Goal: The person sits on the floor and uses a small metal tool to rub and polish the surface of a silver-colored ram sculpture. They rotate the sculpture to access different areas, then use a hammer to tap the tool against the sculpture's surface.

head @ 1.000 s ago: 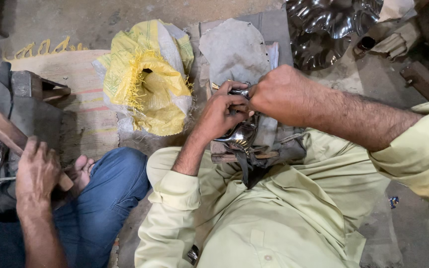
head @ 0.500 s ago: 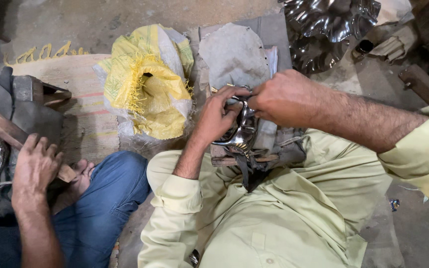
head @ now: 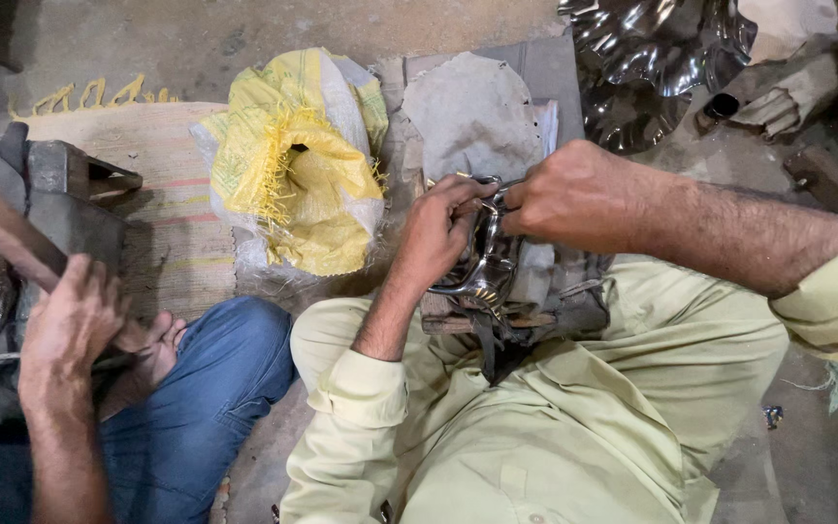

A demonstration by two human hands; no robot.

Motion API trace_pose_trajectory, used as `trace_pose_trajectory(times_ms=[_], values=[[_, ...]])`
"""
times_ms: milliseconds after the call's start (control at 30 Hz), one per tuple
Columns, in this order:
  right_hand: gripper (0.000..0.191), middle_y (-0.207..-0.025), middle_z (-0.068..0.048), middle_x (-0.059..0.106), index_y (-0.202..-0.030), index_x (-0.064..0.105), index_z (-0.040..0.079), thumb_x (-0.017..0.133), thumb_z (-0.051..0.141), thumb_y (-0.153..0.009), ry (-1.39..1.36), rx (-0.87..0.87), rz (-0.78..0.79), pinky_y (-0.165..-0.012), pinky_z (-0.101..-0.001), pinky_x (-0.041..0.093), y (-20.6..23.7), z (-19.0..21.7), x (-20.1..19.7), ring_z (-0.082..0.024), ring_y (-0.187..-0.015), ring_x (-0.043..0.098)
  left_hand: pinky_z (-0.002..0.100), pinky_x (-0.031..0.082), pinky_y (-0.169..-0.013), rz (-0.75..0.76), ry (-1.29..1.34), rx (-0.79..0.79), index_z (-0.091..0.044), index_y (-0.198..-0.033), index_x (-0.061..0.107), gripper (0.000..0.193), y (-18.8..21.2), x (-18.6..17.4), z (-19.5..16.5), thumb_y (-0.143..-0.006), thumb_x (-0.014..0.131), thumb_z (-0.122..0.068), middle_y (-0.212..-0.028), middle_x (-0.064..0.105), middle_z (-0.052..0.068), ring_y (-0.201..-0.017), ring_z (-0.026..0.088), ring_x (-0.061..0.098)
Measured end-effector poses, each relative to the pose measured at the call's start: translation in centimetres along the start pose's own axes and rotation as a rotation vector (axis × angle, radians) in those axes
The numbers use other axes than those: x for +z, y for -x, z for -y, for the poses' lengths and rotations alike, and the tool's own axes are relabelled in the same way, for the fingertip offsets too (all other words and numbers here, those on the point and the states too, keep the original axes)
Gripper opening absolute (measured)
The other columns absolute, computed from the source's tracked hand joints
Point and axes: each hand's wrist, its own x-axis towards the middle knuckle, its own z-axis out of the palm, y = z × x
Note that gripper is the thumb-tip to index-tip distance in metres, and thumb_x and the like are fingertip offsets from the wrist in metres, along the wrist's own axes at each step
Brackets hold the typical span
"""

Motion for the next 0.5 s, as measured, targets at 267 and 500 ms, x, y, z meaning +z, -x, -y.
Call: trace_pose_trajectory(times_ms=[267,500], values=[[0.011,-0.086,-0.005,0.075,-0.094,0.073,0.016,0.072,0.025,-0.088,-0.149,0.297,0.248,-0.069,-0.0404,0.063,-1.3,0.8,-0.8,-0.024,-0.081,0.076,0.035,0.056,-0.09,-0.016,0.021,0.048,-0.004,-0.121,0.072,0.034,-0.1,-0.2,0.6,-0.091,0.061,0.006,-0.115,0.071,0.012,-0.105,0.028,0.073],[0.017,-0.082,-0.013,0.074,-0.089,0.074,0.008,0.077,0.023,-0.081,-0.269,0.606,0.176,-0.072,-0.045,0.062,-0.4,4.1,-1.8,-0.031,-0.08,0.076,0.036,0.055,-0.085,-0.02,-0.014,0.005,-0.008,-0.12,0.074,0.033,0.2,-0.1,0.9,-0.092,0.062,0.004,-0.112,0.071,0.012,-0.098,0.03,0.072]])
